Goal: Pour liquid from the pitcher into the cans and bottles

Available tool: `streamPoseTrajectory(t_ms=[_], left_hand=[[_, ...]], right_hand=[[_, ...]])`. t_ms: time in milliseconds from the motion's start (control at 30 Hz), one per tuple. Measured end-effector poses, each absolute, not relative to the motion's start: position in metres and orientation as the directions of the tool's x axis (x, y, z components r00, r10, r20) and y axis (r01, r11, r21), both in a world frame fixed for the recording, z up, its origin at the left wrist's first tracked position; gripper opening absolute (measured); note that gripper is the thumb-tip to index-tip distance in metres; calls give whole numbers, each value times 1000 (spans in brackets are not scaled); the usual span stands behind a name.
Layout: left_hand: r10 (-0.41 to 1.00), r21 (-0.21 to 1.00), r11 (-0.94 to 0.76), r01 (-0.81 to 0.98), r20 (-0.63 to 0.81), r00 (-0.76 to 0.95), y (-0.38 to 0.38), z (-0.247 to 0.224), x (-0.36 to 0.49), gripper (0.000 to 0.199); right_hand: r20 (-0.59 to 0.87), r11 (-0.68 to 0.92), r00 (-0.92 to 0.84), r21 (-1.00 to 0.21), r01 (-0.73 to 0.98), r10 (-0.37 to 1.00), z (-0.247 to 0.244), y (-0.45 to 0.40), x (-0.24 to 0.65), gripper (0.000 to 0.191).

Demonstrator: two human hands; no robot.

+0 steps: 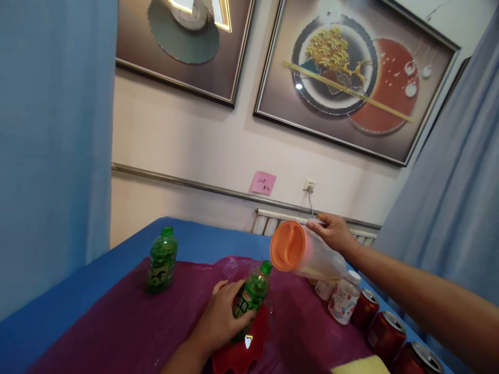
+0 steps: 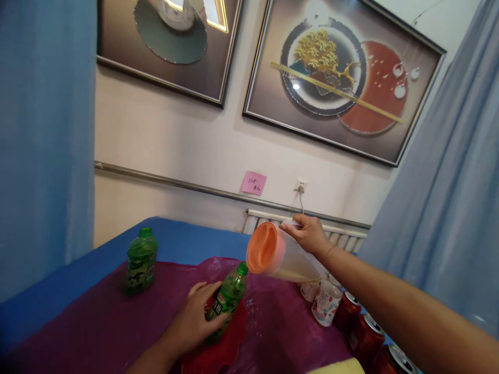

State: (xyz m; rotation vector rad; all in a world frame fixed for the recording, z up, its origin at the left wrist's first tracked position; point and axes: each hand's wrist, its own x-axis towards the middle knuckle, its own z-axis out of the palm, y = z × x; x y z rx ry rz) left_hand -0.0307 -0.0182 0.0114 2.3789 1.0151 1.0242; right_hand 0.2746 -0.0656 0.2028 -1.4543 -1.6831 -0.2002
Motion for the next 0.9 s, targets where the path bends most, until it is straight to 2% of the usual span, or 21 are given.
streamPoseTrajectory(t_ms=[900], left_hand=[[730, 563, -682, 468, 476, 491, -21, 12, -32, 61]], right_hand=[[726, 275, -3, -257, 927, 688, 210, -62, 270, 57]])
